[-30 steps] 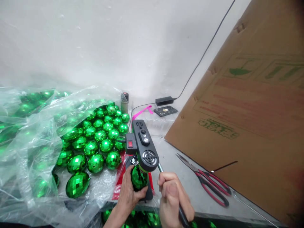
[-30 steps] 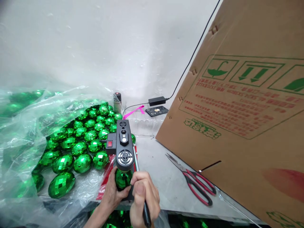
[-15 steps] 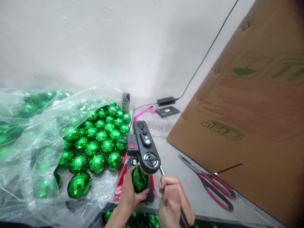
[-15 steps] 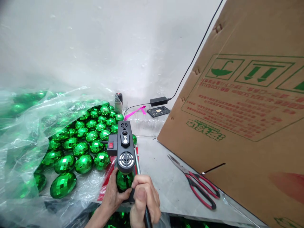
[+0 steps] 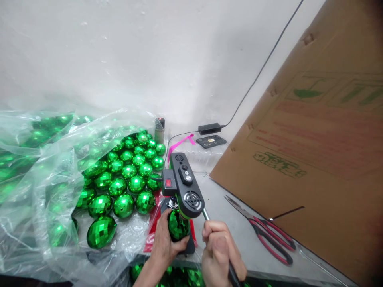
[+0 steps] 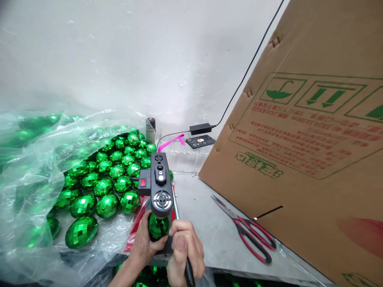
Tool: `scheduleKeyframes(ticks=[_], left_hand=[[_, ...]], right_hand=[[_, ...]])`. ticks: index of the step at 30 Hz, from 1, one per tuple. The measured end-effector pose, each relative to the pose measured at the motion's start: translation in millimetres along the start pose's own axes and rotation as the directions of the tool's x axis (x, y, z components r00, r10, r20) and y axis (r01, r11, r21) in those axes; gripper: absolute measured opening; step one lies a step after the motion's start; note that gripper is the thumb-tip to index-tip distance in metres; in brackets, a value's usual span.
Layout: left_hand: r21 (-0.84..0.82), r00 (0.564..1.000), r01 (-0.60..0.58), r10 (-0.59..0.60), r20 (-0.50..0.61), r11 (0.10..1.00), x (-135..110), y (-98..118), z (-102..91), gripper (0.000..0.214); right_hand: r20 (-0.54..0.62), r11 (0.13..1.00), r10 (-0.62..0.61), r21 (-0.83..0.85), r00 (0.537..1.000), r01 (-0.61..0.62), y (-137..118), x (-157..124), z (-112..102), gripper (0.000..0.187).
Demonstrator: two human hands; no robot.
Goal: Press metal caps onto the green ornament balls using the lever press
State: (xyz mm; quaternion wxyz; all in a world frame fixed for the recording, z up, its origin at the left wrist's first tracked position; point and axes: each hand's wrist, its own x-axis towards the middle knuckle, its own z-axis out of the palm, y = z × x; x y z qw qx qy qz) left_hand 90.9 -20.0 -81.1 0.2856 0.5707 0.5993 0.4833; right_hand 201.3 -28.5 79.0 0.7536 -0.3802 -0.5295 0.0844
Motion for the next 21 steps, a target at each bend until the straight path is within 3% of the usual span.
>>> scheduleKeyframes(ticks=[14,21], left_hand=[[-0.009,0.999,-0.028,0.028,0.028,1.0,4.7,-1.2,-2.3,0.084],[-0.03,0.994,-0.049,0.052,0.097,0.998,11.1,0.6,-11.4,0.082]], right_hand=[[0.027,0.999,-0.007,0.04,1.0,0.006,8.1,-5.9,-1.1,0.044],[-0.001,0.998,-0.044,0.046,0.999,0.044,19.2,-14.1,-0.7,0.043]])
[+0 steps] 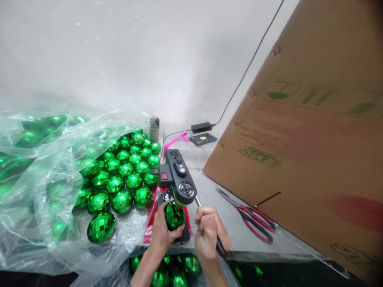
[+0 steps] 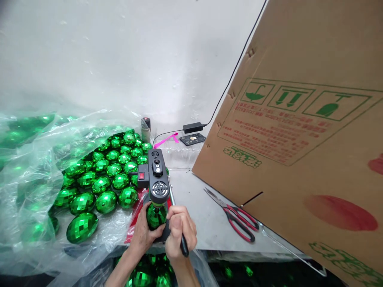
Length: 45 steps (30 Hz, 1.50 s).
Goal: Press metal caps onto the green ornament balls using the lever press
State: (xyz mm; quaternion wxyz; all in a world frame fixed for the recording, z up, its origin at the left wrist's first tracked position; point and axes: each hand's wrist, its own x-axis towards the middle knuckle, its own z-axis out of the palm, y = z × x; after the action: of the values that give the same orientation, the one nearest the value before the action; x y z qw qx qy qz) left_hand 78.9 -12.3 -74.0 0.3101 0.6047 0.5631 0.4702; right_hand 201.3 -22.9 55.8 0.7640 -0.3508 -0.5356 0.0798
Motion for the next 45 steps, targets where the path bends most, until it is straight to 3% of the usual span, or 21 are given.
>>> scheduleKeyframes(ticks=[8,16,19,21,23,25,27,31,33,35,38,41,43,45], left_hand=[[-0.029,0.999,0.015,-0.016,-0.045,0.999,-1.1,-1.4,6.6,0.085],[-0.102,0.998,0.044,-0.048,-0.032,0.994,-1.5,5.4,0.2,0.082],[-0.062,0.996,-0.017,0.011,-0.093,0.998,-33.5,-7.6,-0.2,0.084],[0.013,0.981,-0.145,0.146,-0.127,0.989,-67.1,-20.3,-1.1,0.085],[0.101,0.95,-0.288,0.298,-0.095,0.952,-96.1,-30.5,-7.4,0.089],[0.174,0.927,-0.35,0.367,-0.075,0.92,-105.2,-32.8,-22.1,0.093],[0.243,0.928,-0.325,0.358,-0.106,0.914,-86.4,-25.4,-43.3,0.088],[0.425,0.924,-0.096,0.239,-0.299,0.9,5.4,1.8,-78.7,0.06],[0.529,0.928,-0.02,0.213,-0.307,0.848,46.1,10.8,-81.5,0.064],[0.603,0.945,0.012,0.188,-0.268,0.798,68.1,13.7,-74.8,0.065],[0.61,0.959,-0.012,0.181,-0.217,0.792,68.5,10.2,-58.8,0.055],[0.458,0.962,-0.125,0.221,-0.162,0.88,53.8,3.5,-51.3,0.046],[0.324,0.956,-0.152,0.222,-0.19,0.934,47.2,-0.6,-54.0,0.047],[0.247,0.955,-0.091,0.155,-0.253,0.965,45.8,-3.5,-59.8,0.056]], right_hand=[[0.006,1.0,-0.005,-0.018,1.0,0.005,10.4,-20.4,-2.9,0.047],[0.099,0.99,0.124,-0.084,0.987,-0.116,-42.0,43.8,6.4,0.05],[0.085,0.986,0.144,-0.096,0.986,-0.135,-52.7,55.3,10.1,0.053],[0.083,0.986,0.154,-0.082,0.985,-0.147,-52.2,53.1,10.4,0.054],[0.08,0.988,0.146,-0.066,0.986,-0.141,-48.1,47.0,9.4,0.054],[0.071,0.991,0.123,-0.056,0.99,-0.12,-43.0,40.4,8.1,0.053],[0.068,0.993,0.109,-0.055,0.992,-0.106,-38.9,35.6,7.0,0.051],[0.08,0.993,0.097,-0.073,0.992,-0.091,-37.3,33.5,5.3,0.052],[0.09,0.992,0.097,-0.086,0.991,-0.089,-38.7,34.5,4.4,0.05],[0.103,0.99,0.11,-0.1,0.989,-0.1,-39.9,35.1,3.2,0.047],[0.122,0.991,0.101,-0.097,0.987,-0.09,-39.2,33.8,1.2,0.043],[0.135,0.993,0.085,-0.09,0.987,-0.073,-35.3,29.9,-1.3,0.042],[0.148,0.994,0.084,-0.083,0.985,-0.072,-32.3,26.7,-3.2,0.042],[0.161,0.995,0.075,-0.07,0.984,-0.065,-30.1,24.2,-4.6,0.041]])
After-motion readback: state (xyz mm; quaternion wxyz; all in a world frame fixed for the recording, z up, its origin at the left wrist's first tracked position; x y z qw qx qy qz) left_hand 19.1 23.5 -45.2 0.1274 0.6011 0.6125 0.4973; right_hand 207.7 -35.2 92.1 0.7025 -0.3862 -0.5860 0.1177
